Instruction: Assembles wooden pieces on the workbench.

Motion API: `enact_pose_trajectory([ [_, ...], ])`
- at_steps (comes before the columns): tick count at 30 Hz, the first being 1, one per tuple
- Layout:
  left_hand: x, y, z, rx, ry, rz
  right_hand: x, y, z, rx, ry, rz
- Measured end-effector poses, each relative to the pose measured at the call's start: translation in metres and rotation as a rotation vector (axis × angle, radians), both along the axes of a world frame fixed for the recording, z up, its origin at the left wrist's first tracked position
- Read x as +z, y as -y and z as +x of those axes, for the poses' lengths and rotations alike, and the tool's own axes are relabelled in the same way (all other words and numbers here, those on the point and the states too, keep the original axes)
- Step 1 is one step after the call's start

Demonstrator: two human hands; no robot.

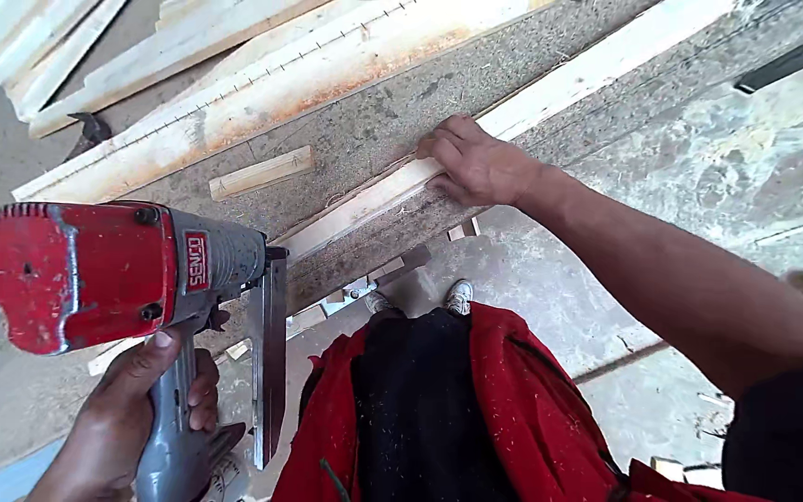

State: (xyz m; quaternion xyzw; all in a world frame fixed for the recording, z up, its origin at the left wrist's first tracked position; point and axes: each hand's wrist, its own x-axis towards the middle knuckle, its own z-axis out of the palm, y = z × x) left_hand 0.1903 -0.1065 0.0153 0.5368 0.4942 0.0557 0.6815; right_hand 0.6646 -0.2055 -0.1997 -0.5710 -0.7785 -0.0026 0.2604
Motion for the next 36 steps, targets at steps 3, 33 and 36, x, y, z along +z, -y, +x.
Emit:
enact_pose_trajectory([
  [3,0.003,0.008,0.012,0.028,0.0,0.011,-0.002,0.0,0.002,0.056,0.039,0.063],
  [33,0.024,0.011,0.043,0.118,0.082,0.062,-0.012,0.011,0.03,-0.071,-0.021,0.15],
  [36,0.024,0.009,0.048,0.097,0.114,0.002,-0.011,0.012,0.03,-0.072,-0.017,0.15],
])
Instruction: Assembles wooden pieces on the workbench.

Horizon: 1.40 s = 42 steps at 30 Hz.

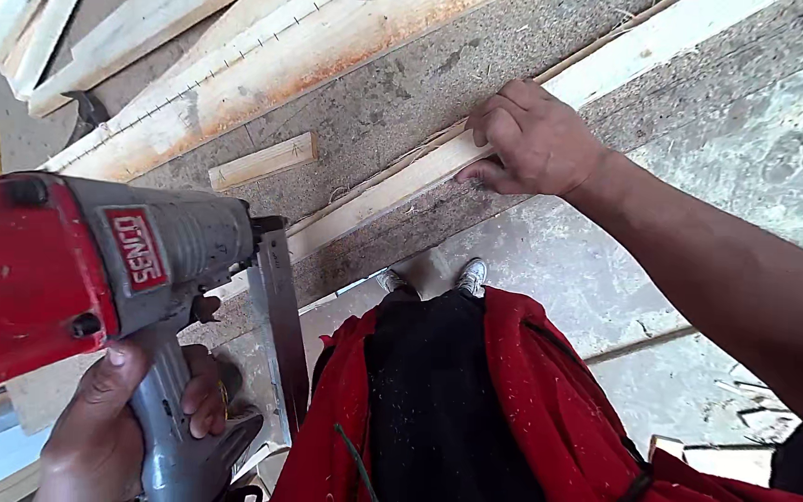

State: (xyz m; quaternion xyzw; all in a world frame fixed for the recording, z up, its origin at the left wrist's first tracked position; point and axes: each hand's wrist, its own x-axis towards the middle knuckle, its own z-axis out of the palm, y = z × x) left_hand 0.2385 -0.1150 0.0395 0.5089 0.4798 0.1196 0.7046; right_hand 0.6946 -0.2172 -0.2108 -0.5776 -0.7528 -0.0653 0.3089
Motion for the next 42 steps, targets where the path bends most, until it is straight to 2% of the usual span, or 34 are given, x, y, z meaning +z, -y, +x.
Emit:
enact_pose_trajectory([
  [5,-0.022,-0.003,0.014,-0.173,0.039,-0.085,-0.001,0.001,0.0,-0.019,0.015,0.005],
  [9,-0.033,-0.006,0.021,-0.209,0.009,-0.088,0.001,0.0,0.001,-0.034,0.015,0.001],
  [16,-0.015,0.002,0.058,-0.252,-0.088,-0.028,0.0,-0.001,0.001,-0.029,0.003,0.001],
  [20,-0.027,0.002,0.085,-0.356,0.006,-0.035,0.0,0.0,0.0,-0.032,-0.007,-0.008],
  [24,-0.032,-0.011,0.098,-0.436,-0.031,-0.058,0.001,0.0,0.003,-0.034,-0.005,-0.017],
  [30,-0.034,-0.002,0.096,-0.317,-0.023,-0.093,0.009,0.009,0.009,-0.008,-0.034,-0.079],
  [33,-0.047,-0.009,0.086,-0.286,0.042,-0.167,0.019,0.037,0.051,-0.107,-0.063,-0.193],
  [35,-0.049,-0.014,0.086,-0.307,0.011,-0.177,0.02,0.052,0.08,-0.177,-0.028,-0.22],
  [42,-0.058,-0.01,0.098,-0.304,-0.153,0.003,0.007,0.053,0.101,-0.105,-0.039,-0.095],
])
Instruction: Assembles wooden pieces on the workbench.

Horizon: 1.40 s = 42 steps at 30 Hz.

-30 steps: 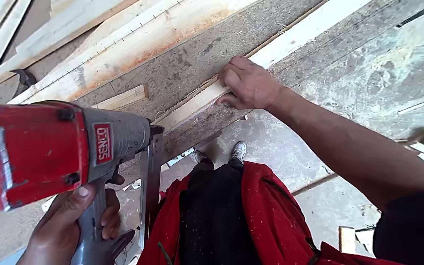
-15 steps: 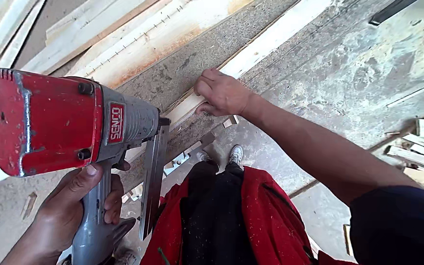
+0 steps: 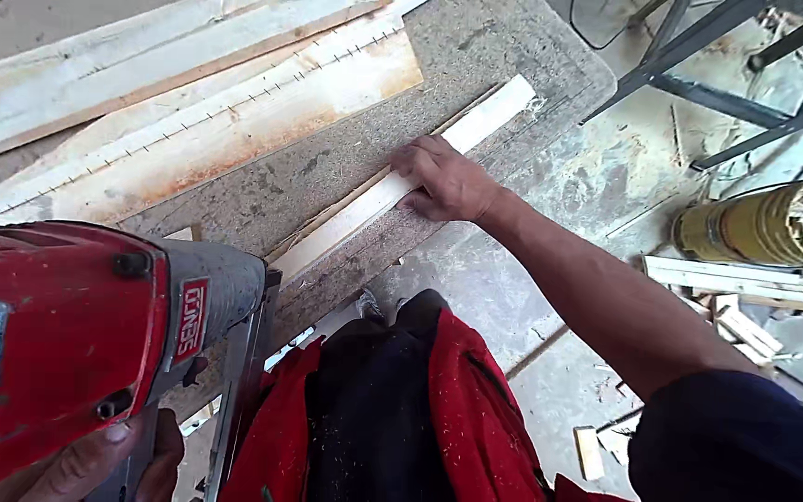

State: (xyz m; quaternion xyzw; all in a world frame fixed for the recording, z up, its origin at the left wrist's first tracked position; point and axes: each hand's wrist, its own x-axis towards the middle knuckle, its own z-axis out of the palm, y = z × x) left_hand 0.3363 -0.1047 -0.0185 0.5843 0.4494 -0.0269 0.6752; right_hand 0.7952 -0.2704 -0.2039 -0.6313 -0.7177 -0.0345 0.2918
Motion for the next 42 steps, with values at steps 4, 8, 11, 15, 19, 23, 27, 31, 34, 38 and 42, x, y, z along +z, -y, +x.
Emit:
enact_pose_trajectory([
  [4,0.014,0.015,0.026,-0.025,0.026,-0.032,-0.003,0.0,0.003,0.026,-0.026,0.021],
  [8,0.025,0.036,0.072,-0.021,0.134,-0.087,-0.004,-0.004,0.008,0.058,-0.037,0.012],
  [11,0.017,0.037,0.09,-0.083,0.133,-0.098,-0.005,-0.005,0.007,0.074,-0.053,0.024],
  [15,0.03,0.046,0.114,-0.029,0.042,-0.075,-0.004,-0.003,0.008,0.09,-0.054,0.036],
  [19,0.043,0.065,0.143,-0.001,0.067,-0.074,-0.004,-0.005,0.011,0.105,-0.066,0.05],
  [23,0.039,0.08,0.171,-0.034,0.128,-0.066,0.003,-0.004,0.01,0.122,-0.092,-0.006],
  [27,0.031,0.085,0.185,-0.05,0.121,-0.085,0.012,0.022,0.044,0.084,-0.176,-0.095],
  [31,0.028,0.091,0.186,-0.035,0.132,-0.096,0.003,0.05,0.102,-0.005,-0.099,-0.063],
  [34,0.029,0.096,0.198,-0.034,0.133,-0.09,-0.002,0.045,0.112,0.066,-0.046,-0.007],
  [38,0.033,0.096,0.205,0.019,0.086,-0.089,-0.005,0.042,0.113,0.09,-0.056,0.027],
  [42,0.031,0.098,0.212,0.012,0.048,-0.058,-0.007,0.039,0.116,0.111,-0.04,0.062],
])
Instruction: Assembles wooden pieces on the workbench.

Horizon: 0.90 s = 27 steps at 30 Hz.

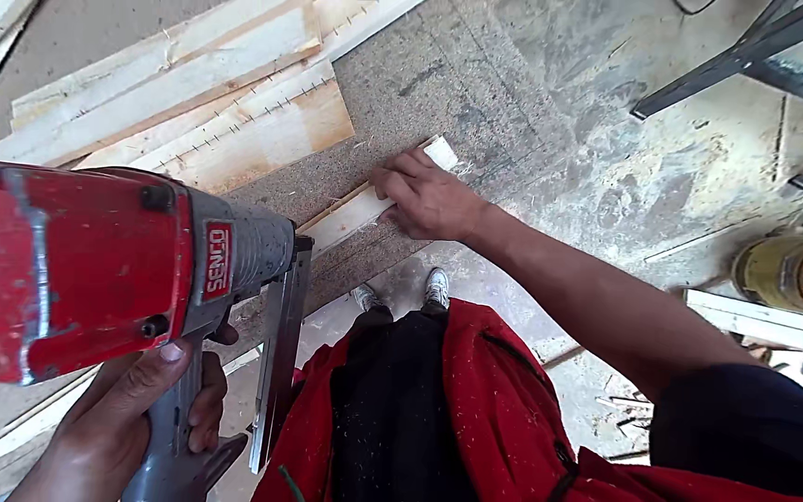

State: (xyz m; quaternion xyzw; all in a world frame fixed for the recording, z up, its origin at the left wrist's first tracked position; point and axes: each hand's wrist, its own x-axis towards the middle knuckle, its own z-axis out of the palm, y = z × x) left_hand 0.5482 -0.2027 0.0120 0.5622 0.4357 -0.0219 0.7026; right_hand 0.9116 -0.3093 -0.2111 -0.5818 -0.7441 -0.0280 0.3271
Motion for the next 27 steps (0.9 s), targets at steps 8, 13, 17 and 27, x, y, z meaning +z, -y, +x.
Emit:
enact_pose_trajectory([
  [8,0.0,0.023,0.008,-0.004,0.041,0.084,0.012,0.026,0.037,-0.079,-0.134,-0.145],
  [13,-0.002,0.024,0.049,-0.101,0.096,0.036,-0.001,0.028,0.053,-0.059,-0.099,-0.04],
  [17,-0.008,0.018,0.066,-0.135,0.099,0.007,-0.004,0.026,0.054,-0.055,-0.082,0.012],
  [27,-0.007,0.023,0.077,-0.061,-0.016,0.048,-0.008,0.023,0.06,-0.017,-0.14,0.047],
])
